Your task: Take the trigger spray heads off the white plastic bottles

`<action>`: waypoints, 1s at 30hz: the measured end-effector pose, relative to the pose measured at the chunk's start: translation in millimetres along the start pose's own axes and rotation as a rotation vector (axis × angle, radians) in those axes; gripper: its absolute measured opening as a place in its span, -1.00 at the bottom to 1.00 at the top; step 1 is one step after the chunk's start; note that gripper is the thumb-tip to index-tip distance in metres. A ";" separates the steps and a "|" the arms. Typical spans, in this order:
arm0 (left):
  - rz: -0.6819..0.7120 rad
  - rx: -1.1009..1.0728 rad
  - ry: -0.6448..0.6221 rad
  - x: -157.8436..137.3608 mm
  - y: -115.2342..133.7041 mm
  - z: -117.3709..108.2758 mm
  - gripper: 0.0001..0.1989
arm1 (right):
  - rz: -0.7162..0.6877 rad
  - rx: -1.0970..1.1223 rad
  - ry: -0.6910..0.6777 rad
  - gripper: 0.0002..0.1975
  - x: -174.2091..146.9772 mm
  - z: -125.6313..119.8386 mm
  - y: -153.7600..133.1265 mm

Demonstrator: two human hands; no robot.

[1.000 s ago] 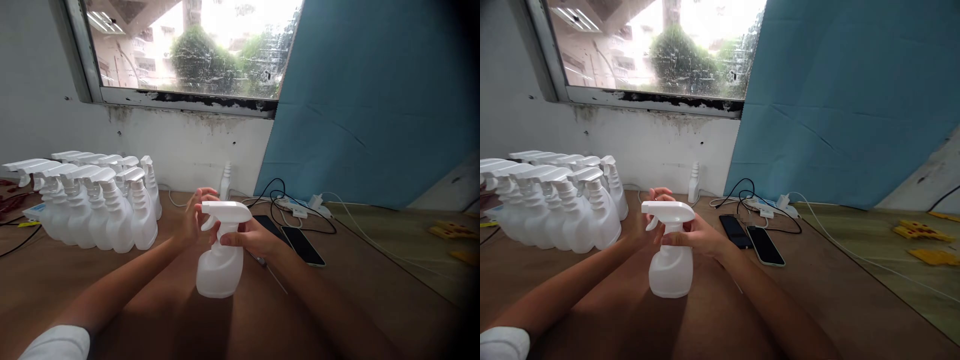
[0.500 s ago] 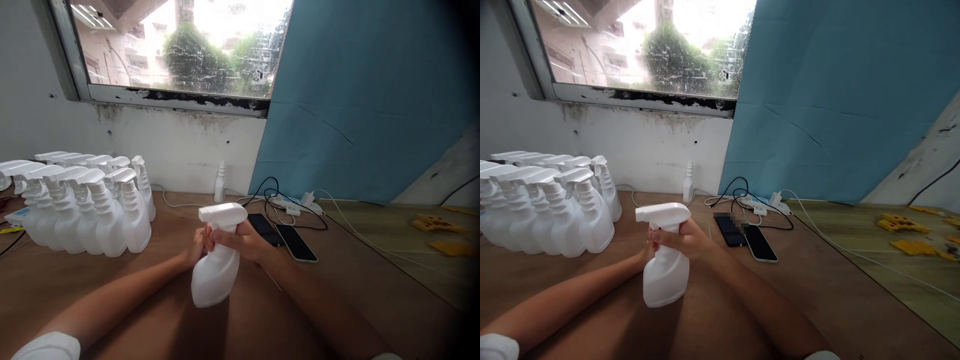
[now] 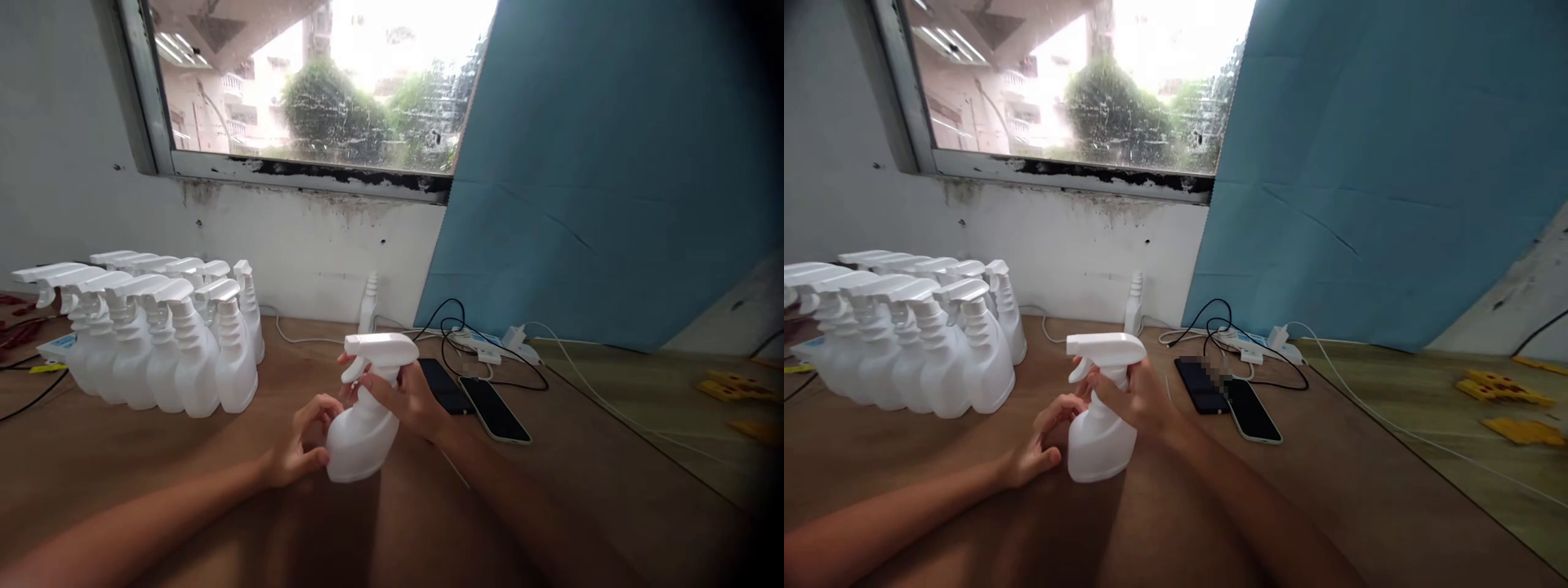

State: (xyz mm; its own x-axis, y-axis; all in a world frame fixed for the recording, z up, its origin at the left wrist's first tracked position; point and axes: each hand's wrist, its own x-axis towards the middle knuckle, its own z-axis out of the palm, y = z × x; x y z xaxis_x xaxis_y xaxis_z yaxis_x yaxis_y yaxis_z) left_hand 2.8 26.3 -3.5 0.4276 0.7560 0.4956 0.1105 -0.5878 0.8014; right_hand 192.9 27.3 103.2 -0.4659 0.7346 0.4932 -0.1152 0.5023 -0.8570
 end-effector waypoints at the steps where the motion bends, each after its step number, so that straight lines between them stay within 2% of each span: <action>1: 0.047 0.049 -0.031 -3.4 -0.1 -2.6 -0.40 | -0.013 -0.045 0.027 -0.71 0.7 -1.8 3.3; 3: 0.078 0.161 -0.059 -7.8 -2.1 -5.8 -0.55 | -0.028 -0.206 0.073 -0.73 2.9 -5.6 12.1; 6: 0.053 0.278 0.020 -8.7 -7.4 -6.7 -0.70 | -0.054 -0.466 0.172 -0.72 6.1 -7.6 31.7; 7: 0.023 0.301 0.064 -7.6 -9.1 -6.7 -0.72 | -0.063 -0.517 0.223 -0.64 6.6 -6.5 39.7; 9: -0.064 0.322 0.157 -4.0 -11.7 -7.2 -0.73 | -0.067 -0.560 0.314 -0.37 6.5 -1.9 56.7; 10: -0.114 0.316 0.199 -1.6 -12.8 -7.9 -0.73 | -0.049 -0.560 0.318 -0.24 6.1 1.4 65.1; 12: -0.204 0.291 0.269 3.4 -15.0 -10.1 -0.71 | 0.013 -0.509 0.239 -0.05 5.5 8.1 80.6; 15: -0.261 0.262 0.332 8.1 -18.8 -14.5 -0.69 | 0.082 -0.346 0.094 0.12 10.6 15.1 99.9; 17: -0.267 0.251 0.380 6.5 -20.3 -17.5 -0.65 | 0.112 -0.263 0.063 0.15 21.3 16.8 112.2; 19: -0.246 0.275 0.428 0.4 -19.8 -20.0 -0.63 | 0.142 -0.196 0.037 0.09 38.7 17.8 126.4; 20: -0.219 0.309 0.424 -3.8 -18.8 -21.1 -0.64 | 0.155 -0.158 0.021 0.05 49.8 18.6 134.6; 22: -0.131 0.393 0.334 -12.6 -16.6 -22.4 -0.70 | 0.154 -0.079 -0.025 0.02 75.4 22.1 152.5; 26: 0.031 0.507 0.017 -20.7 -15.9 -21.7 -0.87 | 0.147 -0.032 -0.057 0.11 129.1 36.7 187.7; 30: 0.067 0.581 -0.125 -16.4 -20.3 -20.0 -0.95 | 0.096 0.009 -0.086 0.08 165.5 52.6 208.9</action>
State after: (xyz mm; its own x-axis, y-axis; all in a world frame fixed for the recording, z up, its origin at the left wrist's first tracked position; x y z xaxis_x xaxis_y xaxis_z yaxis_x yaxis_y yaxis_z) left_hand -24.4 31.6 -21.2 0.5487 0.6933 0.4671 0.5373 -0.7206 0.4382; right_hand 45.6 229.8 -2.1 -0.5483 0.7374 0.3945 -0.0742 0.4270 -0.9012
